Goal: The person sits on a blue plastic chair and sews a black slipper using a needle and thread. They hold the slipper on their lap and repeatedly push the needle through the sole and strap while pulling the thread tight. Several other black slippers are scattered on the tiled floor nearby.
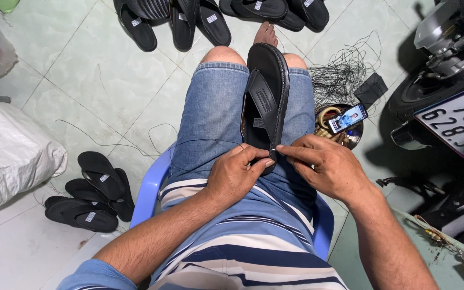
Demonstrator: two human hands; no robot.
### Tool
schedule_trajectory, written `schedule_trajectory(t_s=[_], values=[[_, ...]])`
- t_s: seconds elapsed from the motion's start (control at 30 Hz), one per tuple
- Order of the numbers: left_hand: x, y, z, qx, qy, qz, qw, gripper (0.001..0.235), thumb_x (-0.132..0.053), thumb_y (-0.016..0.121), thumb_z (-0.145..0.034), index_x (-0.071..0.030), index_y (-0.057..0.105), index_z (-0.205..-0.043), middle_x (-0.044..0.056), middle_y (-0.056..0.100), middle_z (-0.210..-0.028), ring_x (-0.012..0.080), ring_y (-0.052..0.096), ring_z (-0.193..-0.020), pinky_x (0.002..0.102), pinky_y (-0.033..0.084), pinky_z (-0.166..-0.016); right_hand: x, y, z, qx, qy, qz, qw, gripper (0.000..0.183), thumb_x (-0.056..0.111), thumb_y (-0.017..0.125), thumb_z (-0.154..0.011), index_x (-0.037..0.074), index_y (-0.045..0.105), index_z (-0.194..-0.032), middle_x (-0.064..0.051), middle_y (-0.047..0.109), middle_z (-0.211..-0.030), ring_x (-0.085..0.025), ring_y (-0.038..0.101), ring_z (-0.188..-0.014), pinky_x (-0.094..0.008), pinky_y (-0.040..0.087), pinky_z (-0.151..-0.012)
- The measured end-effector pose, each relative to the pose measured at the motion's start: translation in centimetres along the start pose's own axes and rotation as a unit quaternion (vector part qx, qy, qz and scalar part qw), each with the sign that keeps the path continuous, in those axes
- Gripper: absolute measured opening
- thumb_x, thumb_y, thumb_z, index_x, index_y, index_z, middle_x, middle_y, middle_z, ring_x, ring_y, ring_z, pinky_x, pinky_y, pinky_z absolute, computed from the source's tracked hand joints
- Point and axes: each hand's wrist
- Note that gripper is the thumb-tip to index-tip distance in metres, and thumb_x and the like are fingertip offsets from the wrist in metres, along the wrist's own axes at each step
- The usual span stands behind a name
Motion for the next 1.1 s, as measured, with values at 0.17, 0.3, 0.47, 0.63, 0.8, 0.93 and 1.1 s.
schedule_trajectory(t_s=[0.17, 0.3, 0.47, 0.63, 0.8, 0.93, 1.1], values=[[0.3, 0.4, -0.1, -0.006, 0.018, -0.008, 1.0, 0.013, -0.022, 0.067, -0.081, -0.015, 0.069, -0.093, 0.007, 0.066, -0.079, 0.0261, 0.065, -0.07, 0.032, 0.053, -0.055, -0.3, -0.1, 0.0, 0.015, 0.008, 0.01, 1.0, 0.022, 0.016, 0.062, -0.078, 0.022, 0.07, -0.099, -0.004, 0.066, -0.086, -0.028, 0.064, -0.082, -0.039, 0.051, -0.069], [0.6, 0.6, -0.1, -0.007, 0.037, -0.011, 0.999, 0.013, -0.022, 0.064, -0.083, -0.016, 0.069, -0.093, 0.006, 0.066, -0.08, 0.0269, 0.065, -0.072, 0.032, 0.053, -0.057, -0.3, -0.1, 0.0, 0.025, 0.018, 0.014, 0.999, 0.026, 0.015, 0.062, -0.076, 0.022, 0.07, -0.099, -0.003, 0.065, -0.085, -0.027, 0.063, -0.081, -0.04, 0.05, -0.068], [1.1, 1.4, 0.0, -0.017, 0.071, -0.021, 0.997, 0.014, -0.021, 0.062, -0.085, -0.016, 0.07, -0.095, 0.004, 0.066, -0.079, 0.0256, 0.065, -0.072, 0.03, 0.053, -0.056, -0.6, 0.1, 0.2, 0.025, 0.007, 0.081, 0.996, 0.026, 0.015, 0.062, -0.074, 0.024, 0.071, -0.097, -0.002, 0.063, -0.081, -0.025, 0.062, -0.077, -0.037, 0.05, -0.065], [0.8, 2.0, 0.3, -0.038, 0.126, -0.095, 0.987, 0.014, -0.021, 0.061, -0.085, -0.016, 0.07, -0.095, 0.003, 0.064, -0.078, 0.0229, 0.065, -0.071, 0.029, 0.053, -0.055, -0.4, 0.7, 0.6, 0.017, -0.007, 0.181, 0.983, 0.025, 0.016, 0.061, -0.074, 0.028, 0.071, -0.094, 0.001, 0.06, -0.079, -0.021, 0.06, -0.075, -0.034, 0.049, -0.064], [1.7, 2.9, 0.1, -0.108, 0.217, -0.209, 0.947, 0.012, -0.024, 0.057, -0.087, -0.018, 0.067, -0.09, -0.001, 0.057, -0.072, 0.0208, 0.061, -0.058, 0.028, 0.049, -0.043, -1.6, 1.4, 0.5, 0.0, -0.011, 0.17, 0.985, 0.025, 0.018, 0.064, -0.072, 0.028, 0.071, -0.095, 0.004, 0.061, -0.081, -0.019, 0.06, -0.077, -0.031, 0.049, -0.065], [1.6, 2.9, 0.6, -0.12, 0.236, -0.23, 0.936, 0.01, -0.021, 0.058, -0.087, -0.017, 0.066, -0.09, 0.0, 0.057, -0.072, 0.0212, 0.061, -0.056, 0.028, 0.047, -0.04, -2.3, 1.5, 0.0, 0.019, -0.006, 0.085, 0.996, 0.026, 0.011, 0.064, -0.074, 0.023, 0.073, -0.095, 0.001, 0.065, -0.082, -0.018, 0.061, -0.075, -0.028, 0.049, -0.065], [1.1, 1.3, 1.6, -0.048, 0.23, -0.238, 0.942, 0.028, -0.028, 0.056, -0.087, -0.013, 0.06, -0.111, 0.005, 0.058, -0.086, 0.0251, 0.062, -0.058, 0.035, 0.05, -0.043, -2.1, 1.1, -0.4, 0.0, 0.002, -0.019, 1.0, 0.022, 0.01, 0.065, -0.074, 0.021, 0.073, -0.092, -0.002, 0.066, -0.082, -0.025, 0.063, -0.08, -0.034, 0.05, -0.07]])
Point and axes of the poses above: each hand's wrist, its own z-axis away from the middle knuckle, its own y-axis out of the palm, x = y × z
